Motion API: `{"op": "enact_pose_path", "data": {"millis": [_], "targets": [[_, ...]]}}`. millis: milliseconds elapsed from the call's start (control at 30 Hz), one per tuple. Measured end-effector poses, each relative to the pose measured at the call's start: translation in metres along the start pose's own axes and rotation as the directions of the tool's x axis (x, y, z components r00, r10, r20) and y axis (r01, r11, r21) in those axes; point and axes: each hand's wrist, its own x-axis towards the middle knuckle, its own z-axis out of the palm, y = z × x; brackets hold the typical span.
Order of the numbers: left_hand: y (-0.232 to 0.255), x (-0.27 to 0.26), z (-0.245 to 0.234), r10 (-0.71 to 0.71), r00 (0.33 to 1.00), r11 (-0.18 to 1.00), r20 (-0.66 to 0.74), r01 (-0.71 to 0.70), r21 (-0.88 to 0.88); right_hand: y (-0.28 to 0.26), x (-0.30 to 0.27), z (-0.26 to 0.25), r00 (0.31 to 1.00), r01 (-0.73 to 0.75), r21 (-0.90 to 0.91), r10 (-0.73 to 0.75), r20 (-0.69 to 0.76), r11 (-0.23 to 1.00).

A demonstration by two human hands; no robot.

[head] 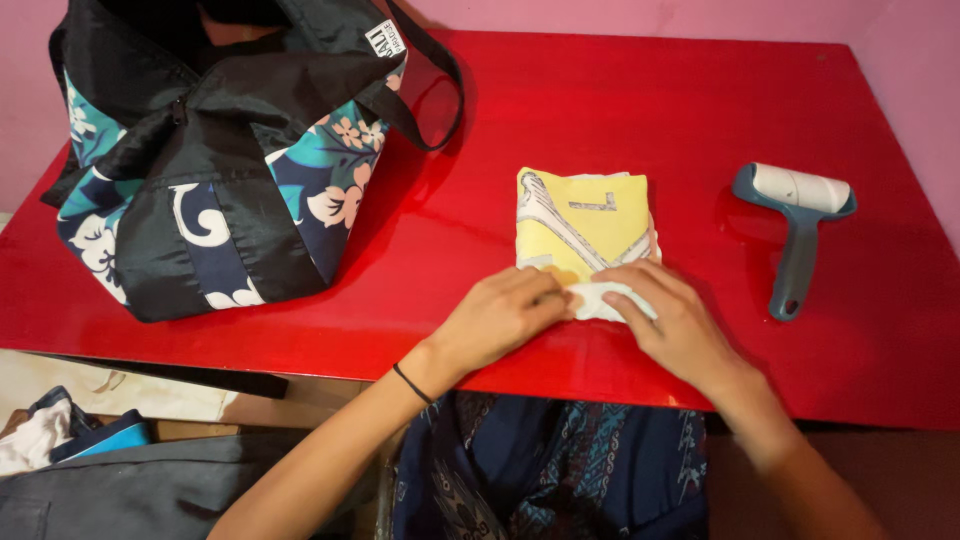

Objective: The person folds a white t-shirt on a red table, uses a lint roller to remove lint, and places the folded shirt into a patterned tote bag. Then the person lays out a pair of gray jeans, smooths them, and rolls a lint roller over the denim surface.

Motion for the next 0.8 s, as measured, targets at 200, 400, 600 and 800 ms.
{"op": "enact_pose_path", "data": {"millis": [200, 400, 600, 800], "targets": [[-0.012, 0.01, -0.002, -0.17, 0.984, 0.932, -0.047, 0.145, -0.333, -0.034, -0.005, -0.001, 0.94, 0.266, -0.496, -0.336, -0.056, 0.827], [-0.025, 0.03, -0.009, -0.576, 0.747, 0.656, 0.331, 0.664, -0.358, -0.039, 0.002, 0.003, 0.964, 0.24, -0.368, -0.266, -0.019, 0.898], [-0.003, 0.018, -0.005, -0.003, 0.999, 0.978, -0.053, 0.014, 0.208, -0.003, 0.017, -0.001, 0.956, 0.29, -0.236, -0.294, 0.02, 0.928], [0.005, 0.007, 0.011, 0.099, 0.986, 0.86, -0.133, -0.017, 0.511, 0.026, 0.044, -0.01, 0.96, 0.177, 0.077, -0.189, 0.205, 0.981]]}}
